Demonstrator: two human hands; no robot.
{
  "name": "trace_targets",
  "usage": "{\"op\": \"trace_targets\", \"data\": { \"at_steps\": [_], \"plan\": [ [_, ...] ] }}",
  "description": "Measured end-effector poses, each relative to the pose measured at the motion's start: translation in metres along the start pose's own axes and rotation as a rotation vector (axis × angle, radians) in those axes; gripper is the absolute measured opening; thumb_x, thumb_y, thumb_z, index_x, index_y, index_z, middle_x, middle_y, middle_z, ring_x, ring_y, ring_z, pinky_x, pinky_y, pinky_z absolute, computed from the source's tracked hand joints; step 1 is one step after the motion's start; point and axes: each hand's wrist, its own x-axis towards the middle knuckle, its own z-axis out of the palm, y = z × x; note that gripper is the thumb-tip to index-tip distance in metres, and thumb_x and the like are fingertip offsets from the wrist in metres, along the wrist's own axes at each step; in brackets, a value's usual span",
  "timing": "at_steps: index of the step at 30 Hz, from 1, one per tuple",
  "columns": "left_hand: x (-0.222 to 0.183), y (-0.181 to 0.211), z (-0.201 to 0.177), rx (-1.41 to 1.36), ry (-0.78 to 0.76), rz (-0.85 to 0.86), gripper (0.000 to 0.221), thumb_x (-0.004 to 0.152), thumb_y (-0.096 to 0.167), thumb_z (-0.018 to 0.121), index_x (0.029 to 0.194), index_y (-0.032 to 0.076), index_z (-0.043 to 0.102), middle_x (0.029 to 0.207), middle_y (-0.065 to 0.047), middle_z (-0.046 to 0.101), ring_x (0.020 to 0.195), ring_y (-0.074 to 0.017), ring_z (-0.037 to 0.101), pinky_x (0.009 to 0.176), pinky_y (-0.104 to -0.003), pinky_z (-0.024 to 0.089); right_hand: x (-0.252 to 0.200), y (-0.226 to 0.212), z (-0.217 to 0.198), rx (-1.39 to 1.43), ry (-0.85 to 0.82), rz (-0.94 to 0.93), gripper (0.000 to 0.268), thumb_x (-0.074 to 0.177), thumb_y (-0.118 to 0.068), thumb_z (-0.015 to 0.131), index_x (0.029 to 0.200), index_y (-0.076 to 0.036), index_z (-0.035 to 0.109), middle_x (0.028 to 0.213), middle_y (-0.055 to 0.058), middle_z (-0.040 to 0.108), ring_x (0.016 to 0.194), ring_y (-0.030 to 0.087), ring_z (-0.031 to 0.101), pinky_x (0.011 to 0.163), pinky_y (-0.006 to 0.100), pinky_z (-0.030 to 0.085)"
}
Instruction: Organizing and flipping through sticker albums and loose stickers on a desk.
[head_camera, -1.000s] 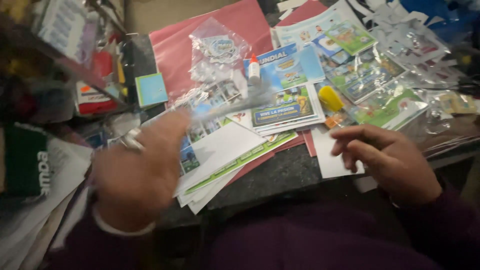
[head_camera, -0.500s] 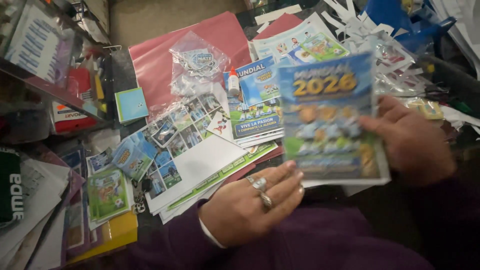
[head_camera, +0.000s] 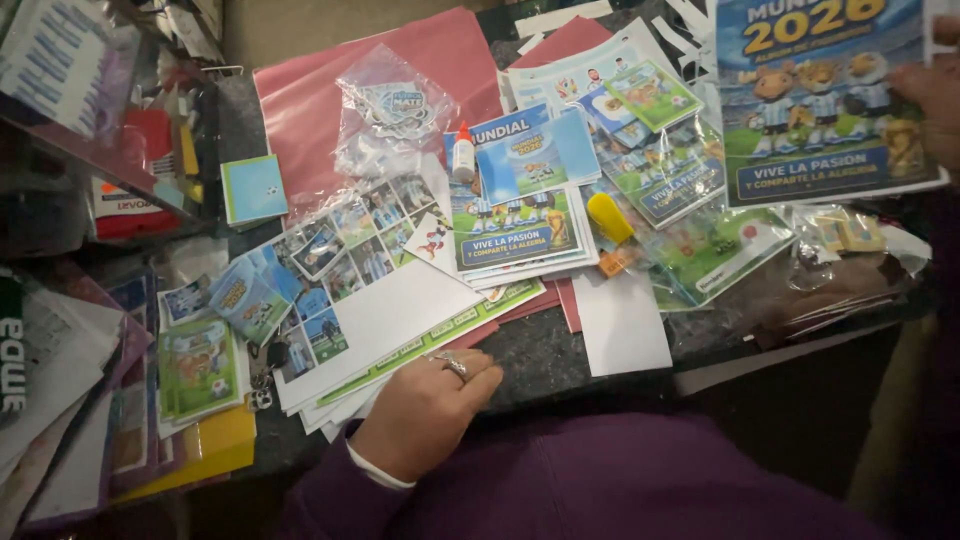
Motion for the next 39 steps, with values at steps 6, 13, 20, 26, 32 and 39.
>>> {"op": "trace_targets", "data": {
  "at_steps": [6,13,20,26,32,39],
  "plan": [
    [0.001,0.004,0.006,0.040,-0.004,-0.038,0.009,0.087,0.015,0.070,0.091,0.008,0.066,0.086,-0.006,0.068,0.075,-0.0250,0.068,0.062,-0.039,0.053,0.019,-0.061,0.072,-0.042,-0.039,-0.105,0.040,0.111,-0.011,0.052,0.144,0.009,0.040,0.112,0.028,0.065,0.095,0.027,0.071,0.076,0.042,0.064],
    [0.011,0.008,0.009,0.064,0.004,-0.001,0.033,0.090,0.033,0.079,0.076,0.008,0.064,0.074,-0.006,0.065,0.060,-0.0237,0.061,0.053,-0.039,0.049,-0.005,-0.103,0.100,-0.655,0.040,-0.134,0.051,0.108,-0.017,0.074,0.146,0.009,0.051,0.095,0.026,0.072,0.078,0.030,0.072,0.058,0.044,0.059],
    [0.039,0.002,0.016,0.063,0.086,0.032,0.032,0.094,0.034,0.076,0.077,0.009,0.064,0.076,-0.005,0.066,0.060,-0.0216,0.062,0.054,-0.038,0.049,-0.014,-0.120,0.092,-1.028,0.109,-0.168,0.050,0.105,-0.022,0.082,0.133,0.016,0.063,0.071,0.020,0.070,0.065,0.028,0.071,0.057,0.042,0.058],
    [0.062,-0.018,0.036,0.048,0.181,0.065,0.033,0.095,0.033,0.077,0.075,0.010,0.062,0.070,-0.006,0.062,0.059,-0.0240,0.061,0.055,-0.040,0.049,-0.036,-0.240,0.132,-0.930,-0.030,-0.406,0.041,0.099,-0.018,0.074,0.124,0.014,0.067,0.093,0.026,0.072,0.068,0.029,0.071,0.057,0.038,0.058],
    [0.053,-0.043,0.047,-0.188,0.397,-0.075,0.032,0.096,0.028,0.077,0.076,0.007,0.064,0.063,-0.009,0.057,0.052,-0.0274,0.057,0.051,-0.040,0.045,-0.049,-0.303,0.194,-0.979,-0.156,-0.489,0.036,0.103,-0.031,0.072,0.124,-0.002,0.074,0.098,0.016,0.075,0.075,0.025,0.073,0.065,0.036,0.057],
    [0.054,-0.042,0.041,-0.273,0.398,-0.131,0.038,0.096,0.026,0.076,0.067,0.008,0.059,0.063,-0.010,0.055,0.055,-0.0288,0.058,0.053,-0.041,0.045,-0.026,-0.316,0.254,-0.756,-0.313,-0.463,0.030,0.099,-0.028,0.070,0.114,-0.003,0.075,0.092,0.014,0.076,0.073,0.028,0.072,0.064,0.040,0.055]
  ]
}}
